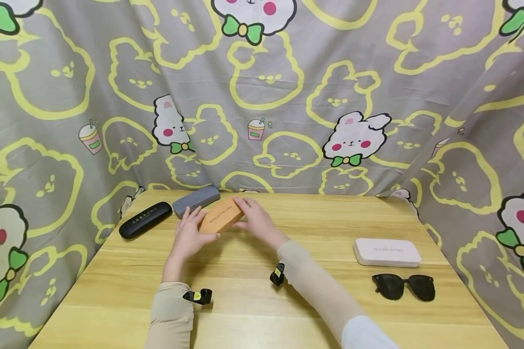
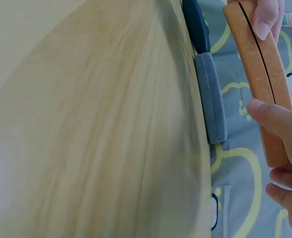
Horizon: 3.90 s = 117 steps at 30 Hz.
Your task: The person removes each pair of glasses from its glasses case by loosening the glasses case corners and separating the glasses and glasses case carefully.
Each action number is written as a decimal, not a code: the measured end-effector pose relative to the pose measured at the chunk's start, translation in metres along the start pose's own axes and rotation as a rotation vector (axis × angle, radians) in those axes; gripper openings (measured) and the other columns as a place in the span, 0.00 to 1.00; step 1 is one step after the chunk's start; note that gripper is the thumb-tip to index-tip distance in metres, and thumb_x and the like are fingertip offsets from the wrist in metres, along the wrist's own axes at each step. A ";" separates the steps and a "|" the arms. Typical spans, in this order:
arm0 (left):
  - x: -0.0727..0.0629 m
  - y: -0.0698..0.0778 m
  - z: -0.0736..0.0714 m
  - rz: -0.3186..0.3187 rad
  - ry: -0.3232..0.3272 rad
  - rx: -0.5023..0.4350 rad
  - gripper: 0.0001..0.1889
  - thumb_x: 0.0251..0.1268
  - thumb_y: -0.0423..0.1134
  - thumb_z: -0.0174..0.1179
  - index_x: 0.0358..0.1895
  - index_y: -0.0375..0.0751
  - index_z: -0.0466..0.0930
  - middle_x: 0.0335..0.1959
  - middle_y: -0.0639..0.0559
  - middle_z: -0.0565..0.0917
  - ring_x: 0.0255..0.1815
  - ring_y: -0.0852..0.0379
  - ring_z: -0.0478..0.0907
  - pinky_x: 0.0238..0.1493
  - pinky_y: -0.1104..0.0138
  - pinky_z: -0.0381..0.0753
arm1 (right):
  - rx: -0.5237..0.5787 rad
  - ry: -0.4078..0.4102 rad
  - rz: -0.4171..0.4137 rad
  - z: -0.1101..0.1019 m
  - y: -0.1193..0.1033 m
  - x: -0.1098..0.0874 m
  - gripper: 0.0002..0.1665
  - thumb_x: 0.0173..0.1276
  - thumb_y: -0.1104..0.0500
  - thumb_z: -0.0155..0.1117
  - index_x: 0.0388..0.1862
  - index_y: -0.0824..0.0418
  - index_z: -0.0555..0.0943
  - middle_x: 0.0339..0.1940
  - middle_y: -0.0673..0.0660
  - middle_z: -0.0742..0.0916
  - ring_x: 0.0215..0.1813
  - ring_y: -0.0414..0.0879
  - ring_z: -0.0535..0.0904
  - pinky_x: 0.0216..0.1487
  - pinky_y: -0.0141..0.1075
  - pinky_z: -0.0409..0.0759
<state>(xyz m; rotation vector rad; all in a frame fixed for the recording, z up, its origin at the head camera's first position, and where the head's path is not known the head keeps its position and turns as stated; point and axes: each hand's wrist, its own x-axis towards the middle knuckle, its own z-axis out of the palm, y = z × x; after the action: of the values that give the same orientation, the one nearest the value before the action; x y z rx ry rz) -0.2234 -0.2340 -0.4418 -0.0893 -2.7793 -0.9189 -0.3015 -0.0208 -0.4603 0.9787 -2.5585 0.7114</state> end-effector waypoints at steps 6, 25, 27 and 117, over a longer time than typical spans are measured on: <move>-0.002 0.012 -0.001 0.033 -0.017 -0.002 0.43 0.44 0.50 0.74 0.66 0.37 0.71 0.75 0.37 0.62 0.79 0.32 0.43 0.72 0.31 0.41 | -0.006 0.028 0.031 -0.013 -0.002 -0.012 0.50 0.53 0.51 0.77 0.73 0.57 0.66 0.63 0.65 0.78 0.62 0.58 0.77 0.64 0.48 0.77; 0.003 0.044 0.015 0.153 -0.096 -0.042 0.42 0.43 0.51 0.74 0.66 0.40 0.73 0.75 0.39 0.63 0.80 0.34 0.42 0.72 0.32 0.43 | -0.181 0.154 -0.054 -0.053 0.015 -0.048 0.49 0.46 0.47 0.81 0.67 0.60 0.73 0.58 0.63 0.81 0.60 0.57 0.78 0.62 0.49 0.78; 0.002 0.047 0.017 0.167 -0.109 -0.046 0.42 0.43 0.52 0.74 0.65 0.41 0.74 0.75 0.39 0.63 0.80 0.34 0.42 0.71 0.31 0.43 | -0.202 0.165 -0.063 -0.057 0.017 -0.052 0.48 0.45 0.47 0.82 0.65 0.60 0.73 0.57 0.63 0.82 0.60 0.57 0.78 0.61 0.49 0.78; 0.036 0.134 0.154 0.360 -0.595 -0.021 0.41 0.47 0.47 0.74 0.69 0.48 0.71 0.76 0.47 0.64 0.81 0.42 0.43 0.77 0.39 0.41 | -0.439 -0.115 0.514 -0.106 0.070 -0.173 0.49 0.39 0.44 0.83 0.61 0.61 0.77 0.53 0.67 0.84 0.62 0.64 0.75 0.67 0.66 0.64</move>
<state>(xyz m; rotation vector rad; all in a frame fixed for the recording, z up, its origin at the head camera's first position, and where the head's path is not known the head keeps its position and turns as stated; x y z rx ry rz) -0.2699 -0.0350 -0.4770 -0.9781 -3.0999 -0.9381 -0.2140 0.1749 -0.4740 0.2272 -2.9132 0.1809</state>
